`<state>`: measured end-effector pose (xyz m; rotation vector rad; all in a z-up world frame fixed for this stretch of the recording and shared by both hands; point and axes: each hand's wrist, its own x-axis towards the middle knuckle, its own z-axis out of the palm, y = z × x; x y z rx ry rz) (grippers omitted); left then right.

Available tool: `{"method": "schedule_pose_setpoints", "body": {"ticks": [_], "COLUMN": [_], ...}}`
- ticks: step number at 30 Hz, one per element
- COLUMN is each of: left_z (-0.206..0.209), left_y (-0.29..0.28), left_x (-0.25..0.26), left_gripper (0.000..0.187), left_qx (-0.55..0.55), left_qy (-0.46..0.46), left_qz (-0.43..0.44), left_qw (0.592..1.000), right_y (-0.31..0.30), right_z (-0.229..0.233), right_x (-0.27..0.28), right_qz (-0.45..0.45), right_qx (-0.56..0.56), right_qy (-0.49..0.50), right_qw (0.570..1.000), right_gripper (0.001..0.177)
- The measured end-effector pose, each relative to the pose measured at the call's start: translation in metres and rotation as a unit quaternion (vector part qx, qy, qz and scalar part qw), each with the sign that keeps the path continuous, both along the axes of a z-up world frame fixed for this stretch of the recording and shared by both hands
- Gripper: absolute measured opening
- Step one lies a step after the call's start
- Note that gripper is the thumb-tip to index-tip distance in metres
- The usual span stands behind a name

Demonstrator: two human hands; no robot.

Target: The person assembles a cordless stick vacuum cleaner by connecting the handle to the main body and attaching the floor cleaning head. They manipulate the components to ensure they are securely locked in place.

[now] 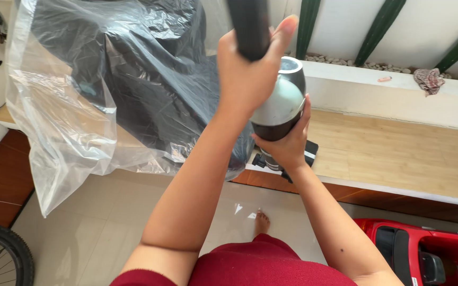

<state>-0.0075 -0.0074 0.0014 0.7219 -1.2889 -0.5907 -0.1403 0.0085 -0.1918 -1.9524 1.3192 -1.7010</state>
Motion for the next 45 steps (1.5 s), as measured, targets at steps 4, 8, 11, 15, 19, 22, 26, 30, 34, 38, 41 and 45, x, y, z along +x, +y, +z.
{"method": "schedule_pose_setpoints", "body": {"ticks": [4,8,11,15,19,22,26,30,34,38,41,45], "left_z": [0.012,0.025,0.028,0.023,0.018,0.018,0.018,0.020,0.028,0.033,0.030,0.021], "left_y": [-0.026,-0.051,-0.065,-0.080,-0.096,-0.111,-0.128,-0.129,-0.105,-0.084,-0.080,-0.099], "left_x": [-0.041,-0.078,-0.102,-0.119,-0.128,-0.132,-0.129,-0.117,-0.101,-0.092,-0.091,-0.102], "left_gripper": [0.038,0.042,0.043,0.041,0.036,0.032,0.031,0.035,0.026,0.027,0.032,0.034], "left_qx": [-0.050,-0.069,-0.057,-0.014,-0.019,-0.016,-0.019,-0.048,-0.008,-0.010,-0.038,-0.068], "left_qy": [-0.007,-0.040,-0.057,-0.092,-0.090,-0.090,-0.087,-0.096,-0.107,-0.118,-0.072,-0.069], "left_qz": [-0.006,0.008,-0.017,-0.061,-0.067,-0.073,-0.079,-0.097,-0.092,-0.092,-0.099,-0.068], "left_qw": [0.999,0.997,0.997,0.994,0.993,0.993,0.993,0.990,0.990,0.989,0.992,0.993], "right_y": [-0.014,-0.031,-0.048,-0.066,-0.086,-0.103,-0.120,-0.139,-0.133,-0.130,-0.129,-0.135], "right_z": [0.011,0.021,0.024,0.022,0.017,0.015,0.019,0.032,0.043,0.062,0.074,0.067], "right_x": [-0.024,-0.049,-0.063,-0.072,-0.081,-0.090,-0.124,-0.148,-0.137,-0.136,-0.135,-0.138], "right_qz": [0.011,-0.007,-0.016,-0.030,-0.042,-0.027,-0.013,0.087,0.155,0.176,0.214,0.152], "right_qx": [0.005,0.048,0.044,0.040,-0.002,0.019,0.025,0.076,0.069,0.166,0.297,0.237], "right_qy": [-0.016,-0.028,-0.043,-0.060,-0.044,-0.064,0.057,0.085,0.057,0.141,0.092,0.116], "right_qw": [1.000,0.998,0.998,0.997,0.998,0.997,0.998,0.990,0.984,0.960,0.926,0.953], "right_gripper": [0.143,0.143,0.142,0.143,0.144,0.142,0.149,0.155,0.152,0.110,0.093,0.112]}}
